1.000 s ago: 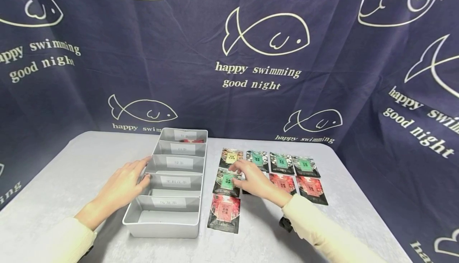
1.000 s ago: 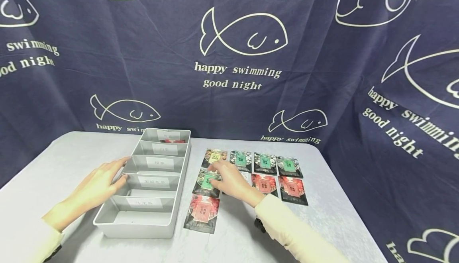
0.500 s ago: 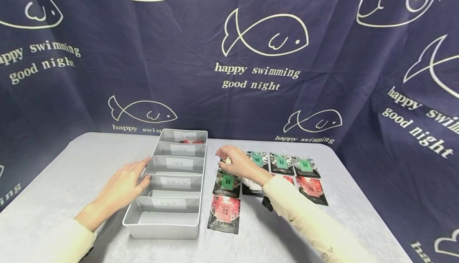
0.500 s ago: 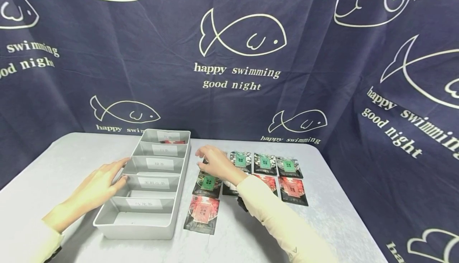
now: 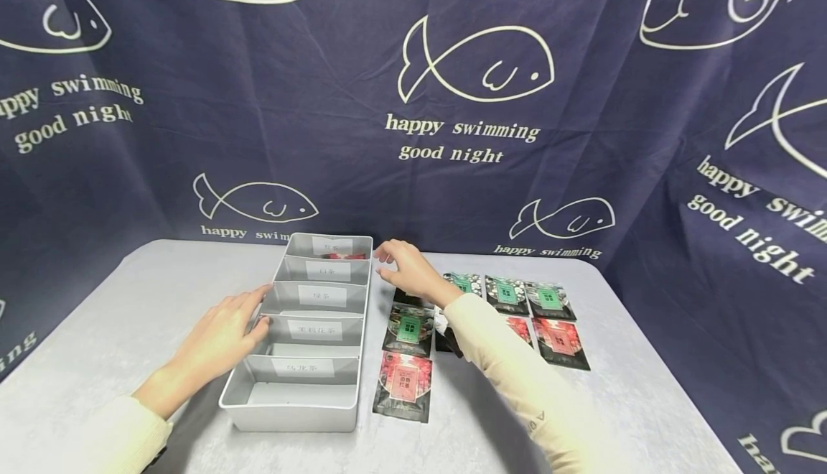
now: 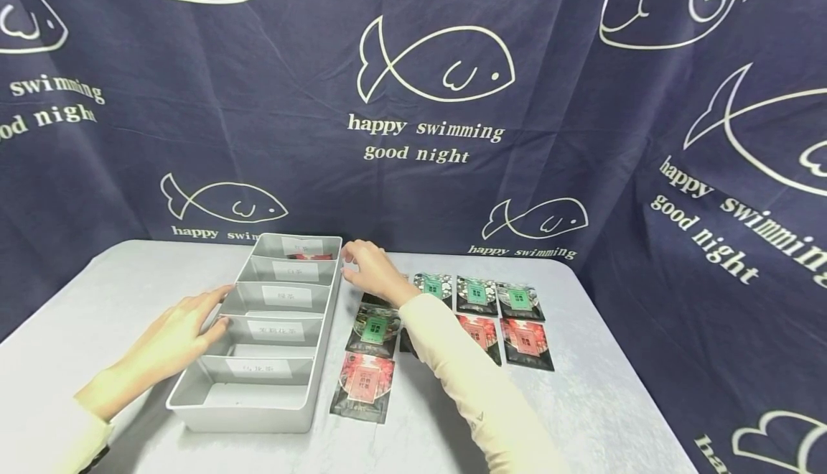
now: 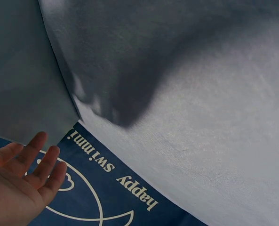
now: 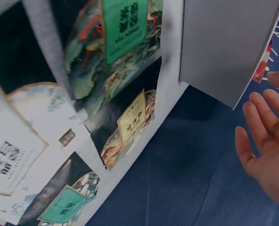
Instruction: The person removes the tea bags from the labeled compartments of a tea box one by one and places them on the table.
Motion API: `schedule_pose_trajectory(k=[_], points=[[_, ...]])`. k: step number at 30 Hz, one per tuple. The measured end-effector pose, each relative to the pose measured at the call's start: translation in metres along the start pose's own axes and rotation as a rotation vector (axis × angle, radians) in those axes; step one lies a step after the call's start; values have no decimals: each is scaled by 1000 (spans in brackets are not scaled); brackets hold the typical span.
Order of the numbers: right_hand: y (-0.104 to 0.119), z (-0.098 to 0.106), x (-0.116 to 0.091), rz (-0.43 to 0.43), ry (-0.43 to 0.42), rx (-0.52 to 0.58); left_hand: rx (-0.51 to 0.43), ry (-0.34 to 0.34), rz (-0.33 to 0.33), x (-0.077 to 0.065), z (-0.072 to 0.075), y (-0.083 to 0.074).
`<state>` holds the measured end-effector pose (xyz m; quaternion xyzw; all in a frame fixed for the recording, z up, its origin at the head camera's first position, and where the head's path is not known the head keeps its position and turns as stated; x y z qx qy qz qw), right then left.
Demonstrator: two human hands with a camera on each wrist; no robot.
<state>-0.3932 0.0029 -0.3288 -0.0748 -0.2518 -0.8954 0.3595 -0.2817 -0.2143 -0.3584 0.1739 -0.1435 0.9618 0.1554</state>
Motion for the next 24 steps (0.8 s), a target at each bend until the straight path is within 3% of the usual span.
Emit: schedule_pose_trajectory(k=[8,18,24], points=[[-2,-3,18,-18,-33,-26,-3,-1,-3,0,0,-1],[5,-14,31,-50,-11,-52,-1,-3,-7,-1,0,0],[6,-22,33,-66,7,-129,-2,0,-2,-1,-1,0]])
Point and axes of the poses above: each hand's wrist, its own x-axis towards the middle knuckle, its own z-axis out of the back of the hand, y = z × x, the point moved 9 cm from there along x, towards the middle knuckle, and after that the axes turned 2 degrees about -z, right-handed, at the moved point
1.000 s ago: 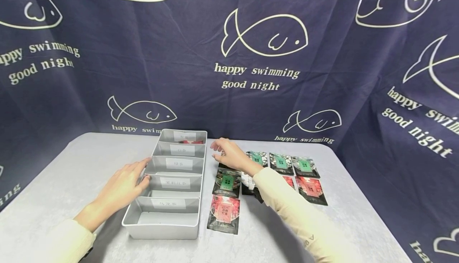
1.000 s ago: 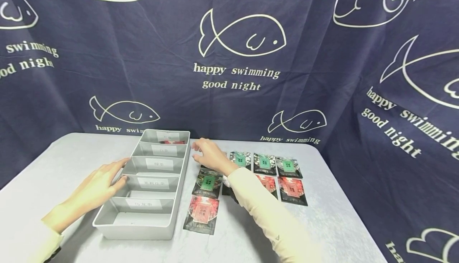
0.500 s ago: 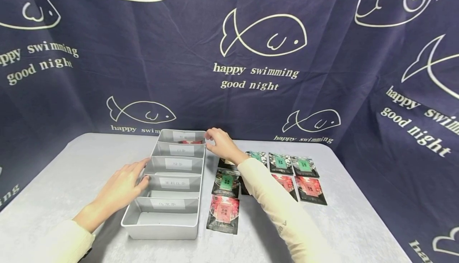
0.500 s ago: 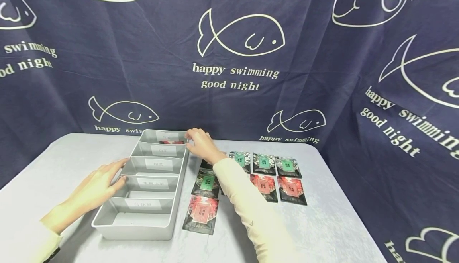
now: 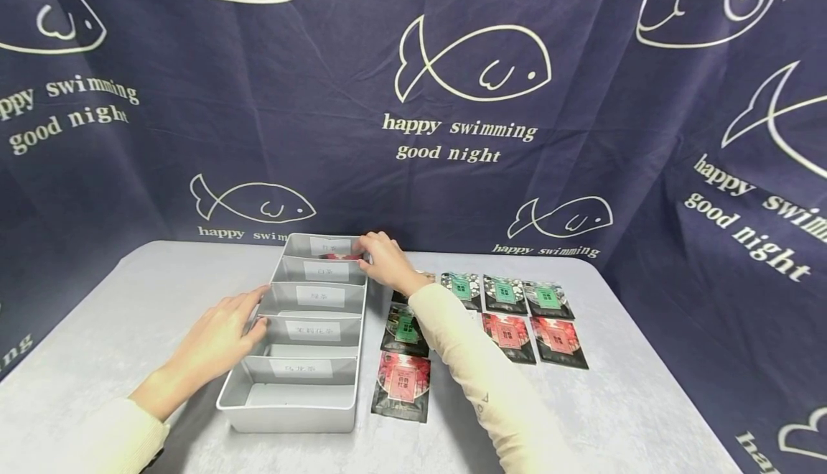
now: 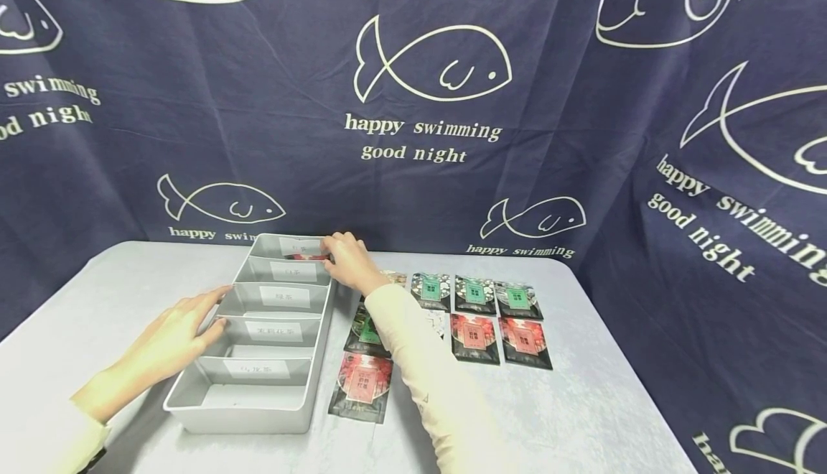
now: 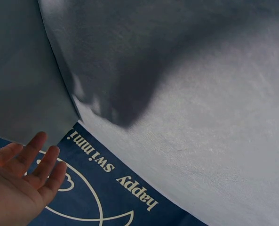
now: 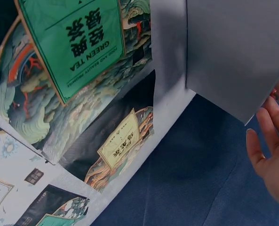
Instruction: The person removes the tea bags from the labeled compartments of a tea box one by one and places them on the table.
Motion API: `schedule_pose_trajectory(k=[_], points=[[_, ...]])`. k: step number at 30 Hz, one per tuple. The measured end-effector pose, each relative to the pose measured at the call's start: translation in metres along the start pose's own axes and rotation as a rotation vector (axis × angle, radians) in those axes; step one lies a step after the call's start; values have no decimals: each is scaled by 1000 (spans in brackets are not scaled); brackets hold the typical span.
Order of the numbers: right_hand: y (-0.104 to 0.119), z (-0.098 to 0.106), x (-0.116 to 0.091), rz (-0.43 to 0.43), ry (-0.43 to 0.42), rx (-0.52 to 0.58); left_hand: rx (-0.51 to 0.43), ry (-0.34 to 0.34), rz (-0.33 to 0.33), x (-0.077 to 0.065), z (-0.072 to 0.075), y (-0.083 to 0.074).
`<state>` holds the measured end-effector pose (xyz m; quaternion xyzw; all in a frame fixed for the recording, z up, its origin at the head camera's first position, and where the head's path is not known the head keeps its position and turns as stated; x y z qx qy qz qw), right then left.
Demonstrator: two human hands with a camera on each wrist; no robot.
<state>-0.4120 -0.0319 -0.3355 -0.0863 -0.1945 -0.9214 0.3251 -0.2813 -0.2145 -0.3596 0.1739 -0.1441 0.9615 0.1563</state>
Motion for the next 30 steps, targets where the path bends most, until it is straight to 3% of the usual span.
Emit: schedule_pose_trajectory(k=[12,22,30], points=[[1,-4,0,-12,-19,-78,-2,3,4,-1,0,-1],[0,-3,1,-73,-50,-124,-1,-10,-2,0,0,-1],[0,3,1,-112,-144,-118,-8,-11,-1,-1,2,-1]])
Point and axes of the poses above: each hand's wrist, its own x-axis towards the middle knuckle, its own z-axis out of the back of the hand, y = z × x, the point moved 9 cm from there along x, towards the middle knuckle, and after that the axes turned 2 degrees about -z, right-handed, at the moved point
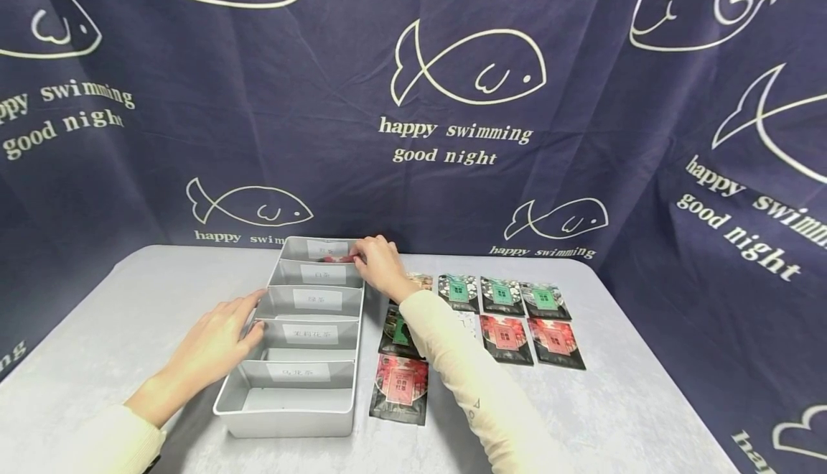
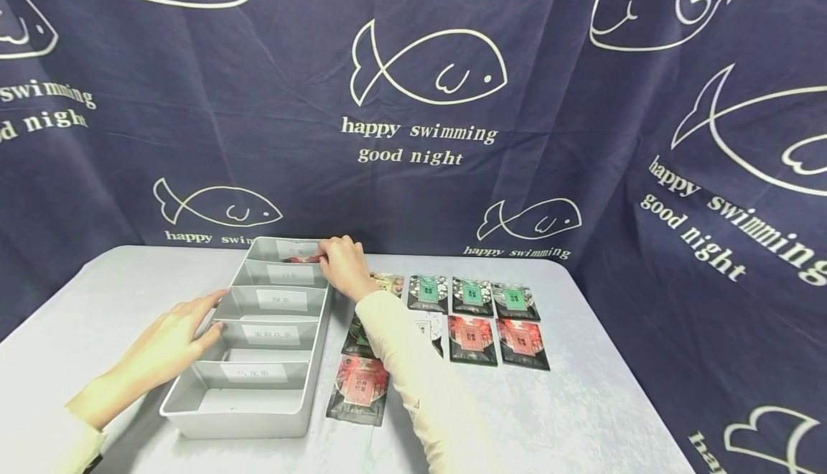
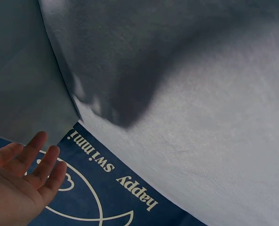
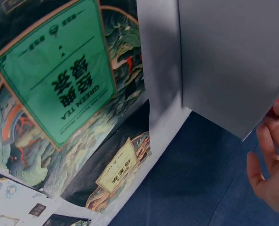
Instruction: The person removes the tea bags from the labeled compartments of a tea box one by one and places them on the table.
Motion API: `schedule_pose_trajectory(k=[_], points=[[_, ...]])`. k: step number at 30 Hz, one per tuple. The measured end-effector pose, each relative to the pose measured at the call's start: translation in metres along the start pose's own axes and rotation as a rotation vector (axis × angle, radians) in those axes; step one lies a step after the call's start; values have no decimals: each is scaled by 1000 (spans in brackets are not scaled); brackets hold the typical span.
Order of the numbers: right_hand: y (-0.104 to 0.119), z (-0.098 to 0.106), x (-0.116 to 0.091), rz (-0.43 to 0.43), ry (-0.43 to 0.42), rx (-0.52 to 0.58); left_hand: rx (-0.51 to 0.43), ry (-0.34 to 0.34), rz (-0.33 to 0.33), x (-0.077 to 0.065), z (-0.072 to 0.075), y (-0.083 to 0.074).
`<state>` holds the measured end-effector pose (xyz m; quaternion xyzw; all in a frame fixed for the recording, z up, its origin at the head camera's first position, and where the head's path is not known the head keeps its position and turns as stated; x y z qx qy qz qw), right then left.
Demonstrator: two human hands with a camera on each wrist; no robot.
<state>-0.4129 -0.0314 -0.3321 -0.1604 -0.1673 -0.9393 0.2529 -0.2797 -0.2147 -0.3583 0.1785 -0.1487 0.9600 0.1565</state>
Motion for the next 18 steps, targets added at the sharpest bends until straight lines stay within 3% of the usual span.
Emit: schedule_pose_trajectory(k=[11,18], points=[[-7,17,-1,-100,-136,143,4,6,2,0,-2,1],[-6,33,1,-96,-215,237,11,2,-2,1,-1,1]])
Point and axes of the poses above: each hand's wrist, its own x-axis towards the middle knuckle, its own z-axis out of the back of the hand, y = z × x, the point moved 9 cm from there along x, towards the middle knuckle, and after that the axes turned 2 degrees about -z, right-handed, at the moved point
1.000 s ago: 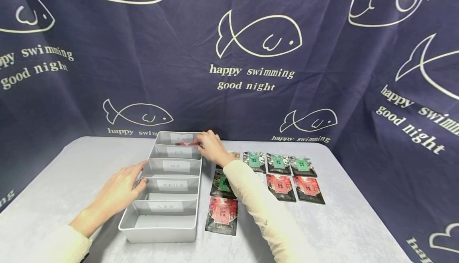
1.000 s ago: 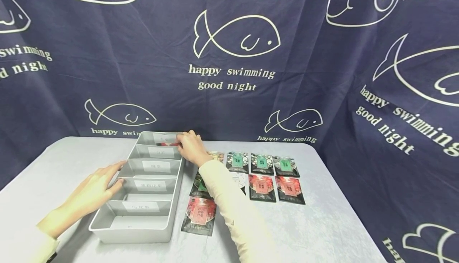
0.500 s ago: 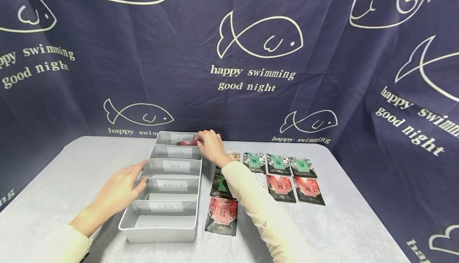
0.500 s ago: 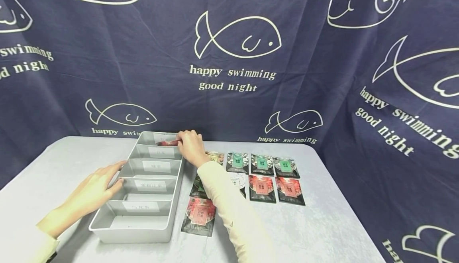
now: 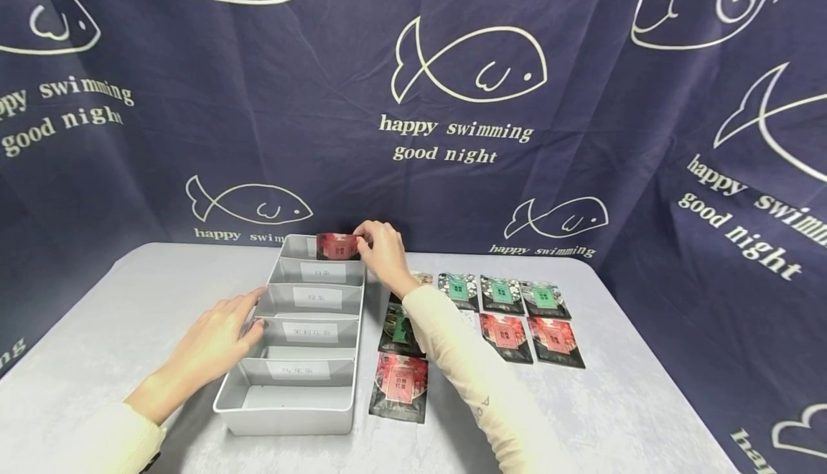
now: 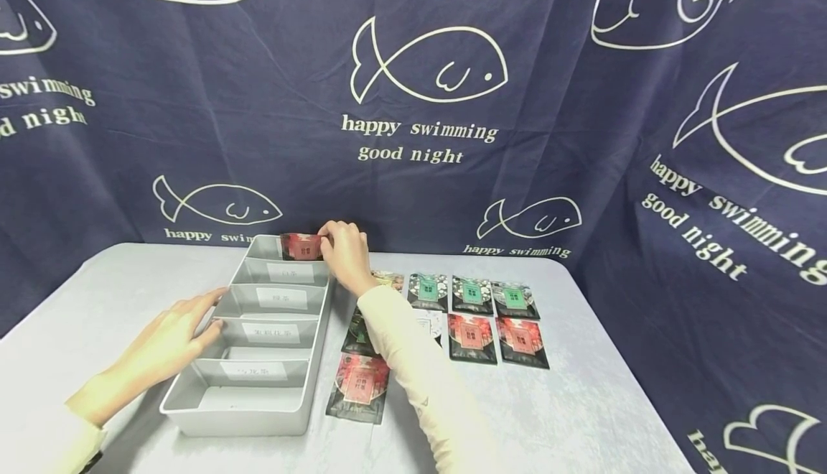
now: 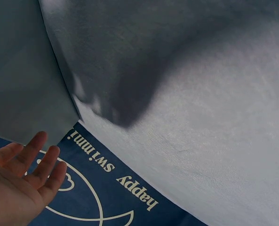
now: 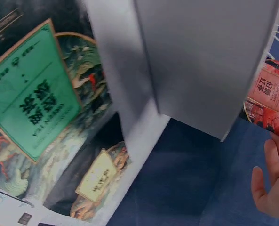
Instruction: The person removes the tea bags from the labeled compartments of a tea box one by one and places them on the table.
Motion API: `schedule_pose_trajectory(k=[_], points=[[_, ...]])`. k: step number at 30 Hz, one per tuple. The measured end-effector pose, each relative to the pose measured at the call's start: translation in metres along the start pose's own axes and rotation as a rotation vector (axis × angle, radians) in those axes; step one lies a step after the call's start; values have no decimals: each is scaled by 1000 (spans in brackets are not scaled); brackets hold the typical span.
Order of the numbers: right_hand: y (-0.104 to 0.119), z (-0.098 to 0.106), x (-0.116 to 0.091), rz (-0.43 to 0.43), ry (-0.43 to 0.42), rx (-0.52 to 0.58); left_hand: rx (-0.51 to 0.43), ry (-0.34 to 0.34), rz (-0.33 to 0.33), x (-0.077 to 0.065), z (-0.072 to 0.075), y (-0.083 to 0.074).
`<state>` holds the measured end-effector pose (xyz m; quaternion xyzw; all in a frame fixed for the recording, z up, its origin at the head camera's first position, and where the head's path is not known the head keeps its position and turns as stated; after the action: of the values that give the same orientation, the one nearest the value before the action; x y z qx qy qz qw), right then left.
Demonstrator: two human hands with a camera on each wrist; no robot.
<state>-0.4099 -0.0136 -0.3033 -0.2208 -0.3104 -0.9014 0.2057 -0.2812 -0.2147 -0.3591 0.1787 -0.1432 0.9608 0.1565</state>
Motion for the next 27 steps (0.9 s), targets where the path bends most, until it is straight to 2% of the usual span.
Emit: schedule_pose_trajectory(k=[6,15,27], points=[[8,21,4,32,-68,73,1,5,-6,1,0,-1],[19,52,3,55,-89,141,-1,0,-11,1,2,-2],[6,88,-21,83,-61,211,-1,5,-8,0,3,-2]])
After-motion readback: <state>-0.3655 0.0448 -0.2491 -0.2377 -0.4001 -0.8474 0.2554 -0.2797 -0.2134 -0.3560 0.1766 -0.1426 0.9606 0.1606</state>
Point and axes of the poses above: each hand's wrist, its own x-axis towards the middle knuckle, its own z-axis out of the back of the hand, y = z × x, the point moved 9 cm from there along x, towards the middle knuckle, and after that the axes turned 2 degrees about -z, right-handed, at the moved point
